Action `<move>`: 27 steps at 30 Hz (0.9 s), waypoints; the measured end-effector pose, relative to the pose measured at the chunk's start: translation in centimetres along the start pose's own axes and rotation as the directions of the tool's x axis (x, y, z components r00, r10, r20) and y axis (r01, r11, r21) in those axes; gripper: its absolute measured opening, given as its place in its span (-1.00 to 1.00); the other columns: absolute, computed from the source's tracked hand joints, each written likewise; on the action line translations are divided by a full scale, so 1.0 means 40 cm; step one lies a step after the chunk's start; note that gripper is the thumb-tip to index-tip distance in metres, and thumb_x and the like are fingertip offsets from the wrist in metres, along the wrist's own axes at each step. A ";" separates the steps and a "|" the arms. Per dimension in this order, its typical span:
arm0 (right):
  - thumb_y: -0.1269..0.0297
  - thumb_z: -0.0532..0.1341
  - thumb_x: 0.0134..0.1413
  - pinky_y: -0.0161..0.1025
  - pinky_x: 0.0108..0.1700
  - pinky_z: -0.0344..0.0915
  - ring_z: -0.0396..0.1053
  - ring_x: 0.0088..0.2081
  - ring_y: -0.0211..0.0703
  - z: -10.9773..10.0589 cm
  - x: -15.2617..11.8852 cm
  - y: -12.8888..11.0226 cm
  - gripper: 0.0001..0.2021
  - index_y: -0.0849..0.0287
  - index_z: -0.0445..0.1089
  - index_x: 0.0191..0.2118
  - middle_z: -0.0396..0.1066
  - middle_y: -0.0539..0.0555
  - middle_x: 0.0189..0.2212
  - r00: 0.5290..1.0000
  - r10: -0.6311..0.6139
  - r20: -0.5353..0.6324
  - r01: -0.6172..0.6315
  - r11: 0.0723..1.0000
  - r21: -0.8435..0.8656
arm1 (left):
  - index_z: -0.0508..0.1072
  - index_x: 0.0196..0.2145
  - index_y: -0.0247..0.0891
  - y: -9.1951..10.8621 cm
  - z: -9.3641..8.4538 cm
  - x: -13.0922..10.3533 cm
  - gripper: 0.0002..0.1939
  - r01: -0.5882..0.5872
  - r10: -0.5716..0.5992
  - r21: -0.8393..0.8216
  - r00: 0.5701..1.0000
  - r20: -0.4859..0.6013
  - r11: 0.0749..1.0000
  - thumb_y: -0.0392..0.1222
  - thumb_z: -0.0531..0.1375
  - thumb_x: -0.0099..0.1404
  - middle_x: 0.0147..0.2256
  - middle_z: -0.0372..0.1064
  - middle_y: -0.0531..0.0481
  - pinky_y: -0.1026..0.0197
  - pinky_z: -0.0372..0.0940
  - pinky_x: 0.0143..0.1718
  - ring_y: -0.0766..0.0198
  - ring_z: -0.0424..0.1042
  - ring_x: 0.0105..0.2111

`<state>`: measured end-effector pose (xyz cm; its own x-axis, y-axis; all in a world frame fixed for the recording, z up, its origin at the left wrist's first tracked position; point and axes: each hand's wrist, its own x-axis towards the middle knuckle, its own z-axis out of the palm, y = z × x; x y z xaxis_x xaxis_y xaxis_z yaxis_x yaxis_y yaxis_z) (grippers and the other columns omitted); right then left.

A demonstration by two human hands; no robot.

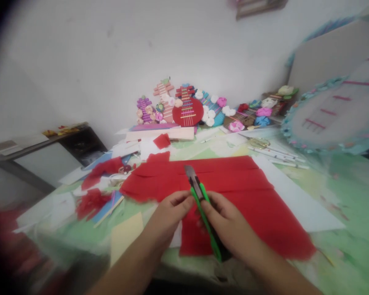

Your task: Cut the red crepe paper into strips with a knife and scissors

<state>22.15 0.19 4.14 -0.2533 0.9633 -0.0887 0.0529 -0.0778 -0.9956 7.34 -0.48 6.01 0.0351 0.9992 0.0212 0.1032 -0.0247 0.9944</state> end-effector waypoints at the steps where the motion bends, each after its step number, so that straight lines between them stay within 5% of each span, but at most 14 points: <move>1: -0.11 0.13 -0.04 -0.30 -0.50 0.26 0.32 -0.52 -0.23 -0.012 0.011 -0.004 -0.56 0.13 0.31 -0.16 0.33 -0.02 -0.52 0.999 -0.010 -0.034 0.008 0.998 -0.063 | 0.44 -0.41 -0.28 0.011 -0.022 0.001 -0.75 -0.014 0.016 0.082 0.999 -0.028 0.997 -0.05 0.10 0.13 -0.52 0.34 0.02 0.27 0.18 -0.47 0.27 0.32 -0.48; 6: -0.07 0.07 0.03 -0.32 -0.60 0.20 0.30 -0.61 -0.23 -0.071 0.079 -0.013 -0.61 0.07 0.33 -0.13 0.31 -0.06 -0.62 0.994 0.107 0.032 -0.087 0.922 -0.377 | 0.38 -0.56 -0.24 0.074 -0.164 0.044 -0.79 -0.014 0.074 0.574 0.994 -0.081 0.819 -0.15 0.11 0.18 -0.58 0.26 0.09 0.23 0.15 -0.43 0.24 0.31 -0.47; 9: 0.01 0.12 0.02 -0.30 -0.57 0.21 0.33 -0.59 -0.18 -0.069 0.113 -0.015 -0.51 0.00 0.18 0.08 0.37 -0.03 -0.57 0.986 0.110 0.122 -0.026 0.837 -0.546 | 0.41 -0.34 -0.27 0.056 -0.211 0.108 -0.88 0.019 0.027 0.774 0.999 -0.047 0.633 -0.18 0.14 0.23 -0.33 0.36 0.01 0.12 0.23 -0.25 0.20 0.34 -0.29; 11: 0.07 0.16 -0.02 -0.30 -0.59 0.19 0.34 -0.59 -0.15 -0.055 0.126 -0.020 -0.38 0.01 0.03 0.18 0.41 0.00 -0.54 0.978 0.094 0.186 0.058 0.733 -0.678 | 0.36 -0.18 -0.30 0.015 -0.220 0.156 -0.79 0.047 -0.044 0.853 0.999 -0.028 0.520 -0.14 0.13 0.28 -0.17 0.31 -0.06 0.06 0.27 -0.21 0.20 0.35 -0.23; 14: 0.20 0.19 -0.08 -0.29 -0.53 0.17 0.38 -0.48 -0.08 -0.034 0.130 -0.034 -0.39 -0.01 0.09 0.16 0.46 0.08 -0.39 0.967 0.056 0.250 0.173 0.581 -0.796 | 0.32 -0.09 -0.28 -0.052 -0.218 0.212 -0.74 0.045 -0.093 0.917 0.996 -0.008 0.397 -0.13 0.11 0.30 -0.11 0.28 -0.09 0.04 0.30 -0.20 0.18 0.35 -0.20; 20: 0.32 0.09 -0.03 -0.21 -0.46 0.09 0.37 -0.40 0.04 -0.016 0.132 -0.051 -0.59 0.04 0.29 0.01 0.46 0.15 -0.38 0.958 0.001 0.286 0.263 0.388 -0.883 | 0.28 -0.04 -0.28 -0.089 -0.204 0.225 -0.68 -0.058 0.014 0.963 0.998 0.056 0.264 -0.09 0.10 0.30 -0.06 0.24 -0.11 -0.02 0.27 -0.16 0.13 0.32 -0.14; 27: 0.22 0.03 0.04 -0.16 -0.34 0.19 0.38 -0.27 0.06 -0.013 0.149 -0.035 -0.63 0.05 0.29 0.00 0.44 0.17 -0.20 0.937 0.025 0.350 0.320 0.348 -0.881 | 0.26 0.00 -0.24 -0.097 -0.192 0.197 -0.67 -0.278 0.121 0.941 0.959 0.258 0.192 -0.10 0.09 0.31 0.04 0.16 -0.13 -0.09 0.17 -0.05 0.07 0.23 -0.02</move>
<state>21.09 6.16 5.01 -0.5737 0.8104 -0.1192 0.7888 0.5074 -0.3468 -0.42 7.73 3.11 0.3027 0.9463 0.1135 0.9457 -0.3130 0.0873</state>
